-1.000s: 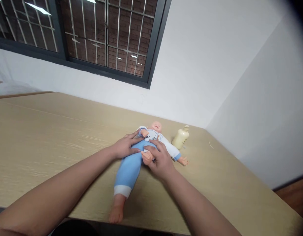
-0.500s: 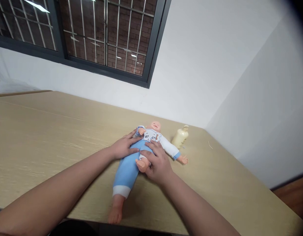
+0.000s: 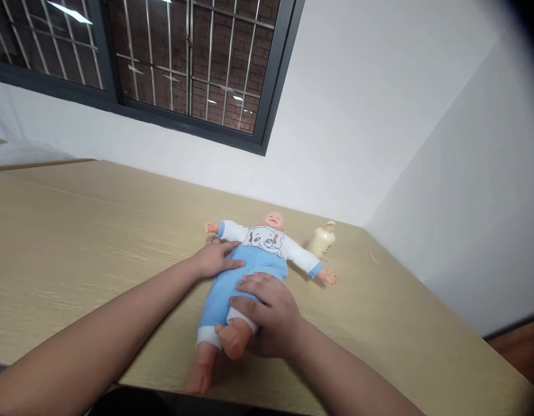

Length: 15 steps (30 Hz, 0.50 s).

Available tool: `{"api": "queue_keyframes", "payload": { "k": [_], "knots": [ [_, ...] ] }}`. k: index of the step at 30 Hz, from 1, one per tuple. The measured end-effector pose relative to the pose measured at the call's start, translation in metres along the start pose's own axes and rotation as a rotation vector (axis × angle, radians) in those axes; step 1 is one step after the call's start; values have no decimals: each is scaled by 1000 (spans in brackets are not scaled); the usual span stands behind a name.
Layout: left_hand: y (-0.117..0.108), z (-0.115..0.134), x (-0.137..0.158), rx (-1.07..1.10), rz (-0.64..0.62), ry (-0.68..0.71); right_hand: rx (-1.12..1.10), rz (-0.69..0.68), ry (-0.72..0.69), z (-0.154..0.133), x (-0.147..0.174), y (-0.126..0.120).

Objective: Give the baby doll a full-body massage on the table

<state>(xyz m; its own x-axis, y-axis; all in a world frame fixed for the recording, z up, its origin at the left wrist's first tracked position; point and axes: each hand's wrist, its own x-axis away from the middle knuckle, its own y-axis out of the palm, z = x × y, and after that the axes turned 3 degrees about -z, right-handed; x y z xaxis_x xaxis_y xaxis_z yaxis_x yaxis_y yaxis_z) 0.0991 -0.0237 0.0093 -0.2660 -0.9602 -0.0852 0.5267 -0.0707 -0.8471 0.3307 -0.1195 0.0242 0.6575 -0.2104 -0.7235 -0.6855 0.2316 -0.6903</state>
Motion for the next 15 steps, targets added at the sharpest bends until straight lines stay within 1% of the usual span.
{"api": "queue_keyframes", "payload": {
  "k": [4,15],
  "knots": [
    [-3,1,1,72,-34,24,-71,-15,-38,-1,2,2],
    [-8,12,8,116,-21,58,-112,-42,15,1,-6,-6]
  ]
}}
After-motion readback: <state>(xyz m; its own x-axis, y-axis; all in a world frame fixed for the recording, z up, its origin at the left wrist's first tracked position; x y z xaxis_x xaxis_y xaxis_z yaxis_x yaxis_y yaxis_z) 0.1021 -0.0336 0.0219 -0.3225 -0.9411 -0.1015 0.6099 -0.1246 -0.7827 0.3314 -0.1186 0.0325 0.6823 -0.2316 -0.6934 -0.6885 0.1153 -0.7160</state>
